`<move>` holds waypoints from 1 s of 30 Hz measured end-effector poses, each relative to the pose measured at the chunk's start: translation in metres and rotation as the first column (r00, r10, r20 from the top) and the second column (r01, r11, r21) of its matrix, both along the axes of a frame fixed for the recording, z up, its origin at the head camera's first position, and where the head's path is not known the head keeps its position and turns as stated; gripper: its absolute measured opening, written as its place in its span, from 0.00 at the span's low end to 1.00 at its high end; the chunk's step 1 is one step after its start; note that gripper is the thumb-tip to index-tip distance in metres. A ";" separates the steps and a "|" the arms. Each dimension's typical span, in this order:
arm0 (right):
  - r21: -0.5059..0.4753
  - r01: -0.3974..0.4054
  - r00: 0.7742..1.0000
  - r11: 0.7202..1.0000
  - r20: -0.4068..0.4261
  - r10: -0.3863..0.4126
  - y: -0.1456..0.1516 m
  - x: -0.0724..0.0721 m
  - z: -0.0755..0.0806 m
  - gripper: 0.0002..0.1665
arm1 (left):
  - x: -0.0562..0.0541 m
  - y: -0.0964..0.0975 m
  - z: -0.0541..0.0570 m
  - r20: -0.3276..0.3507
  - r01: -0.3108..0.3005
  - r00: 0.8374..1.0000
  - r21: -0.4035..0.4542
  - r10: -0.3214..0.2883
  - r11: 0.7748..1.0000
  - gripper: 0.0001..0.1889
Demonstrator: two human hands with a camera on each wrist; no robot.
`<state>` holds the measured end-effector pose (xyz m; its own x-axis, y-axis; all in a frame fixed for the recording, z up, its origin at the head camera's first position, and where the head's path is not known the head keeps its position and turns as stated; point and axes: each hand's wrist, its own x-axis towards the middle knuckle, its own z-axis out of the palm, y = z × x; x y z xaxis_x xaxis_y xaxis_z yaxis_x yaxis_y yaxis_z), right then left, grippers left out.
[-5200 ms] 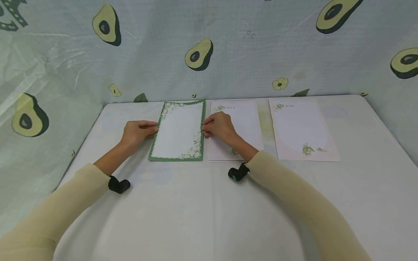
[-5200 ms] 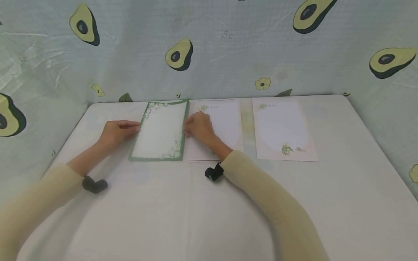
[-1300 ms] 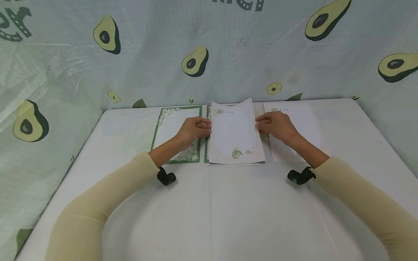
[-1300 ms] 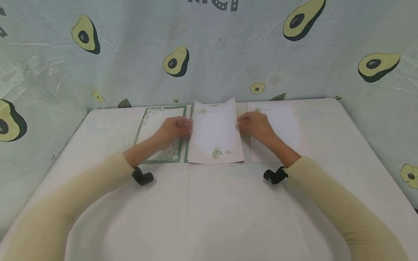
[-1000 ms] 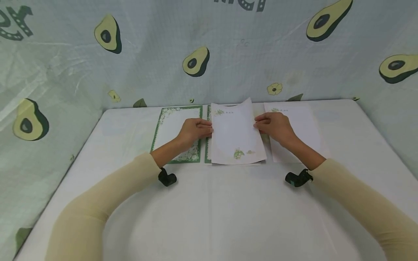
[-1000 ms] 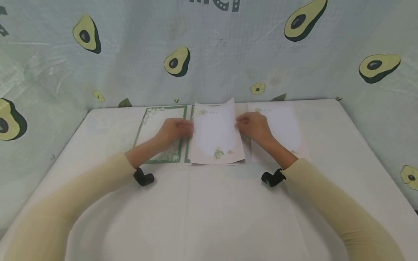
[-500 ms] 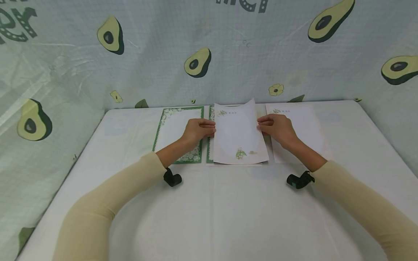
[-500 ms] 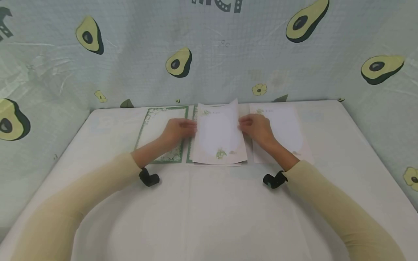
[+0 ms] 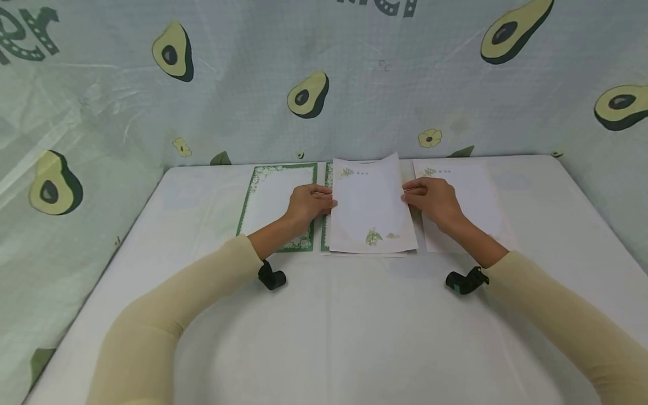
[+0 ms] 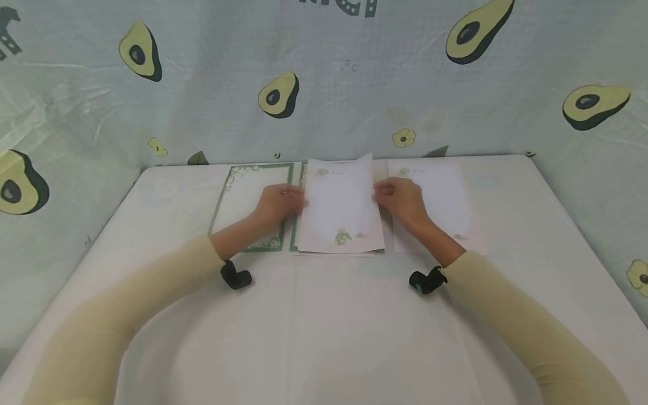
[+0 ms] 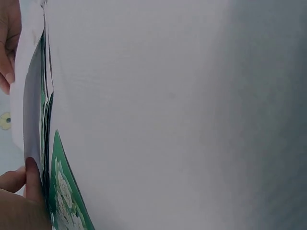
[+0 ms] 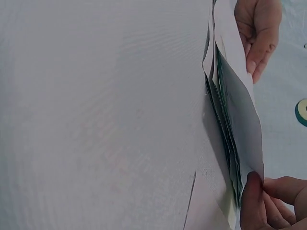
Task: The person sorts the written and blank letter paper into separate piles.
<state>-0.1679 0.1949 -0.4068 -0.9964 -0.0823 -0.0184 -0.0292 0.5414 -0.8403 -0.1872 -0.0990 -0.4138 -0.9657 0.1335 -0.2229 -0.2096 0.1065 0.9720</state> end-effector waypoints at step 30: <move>-0.089 0.096 0.982 0.991 -0.155 -0.109 -0.006 0.002 0.006 0.18 | 0.004 0.006 -0.005 -0.116 -0.101 0.987 0.058 0.108 0.993 0.15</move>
<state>-0.1659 0.1892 -0.4008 -0.9893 0.0256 0.1435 -0.1139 0.4786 -0.8706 -0.1834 -0.0930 -0.4190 -0.9941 0.0388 -0.1010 -0.0995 0.0389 0.9943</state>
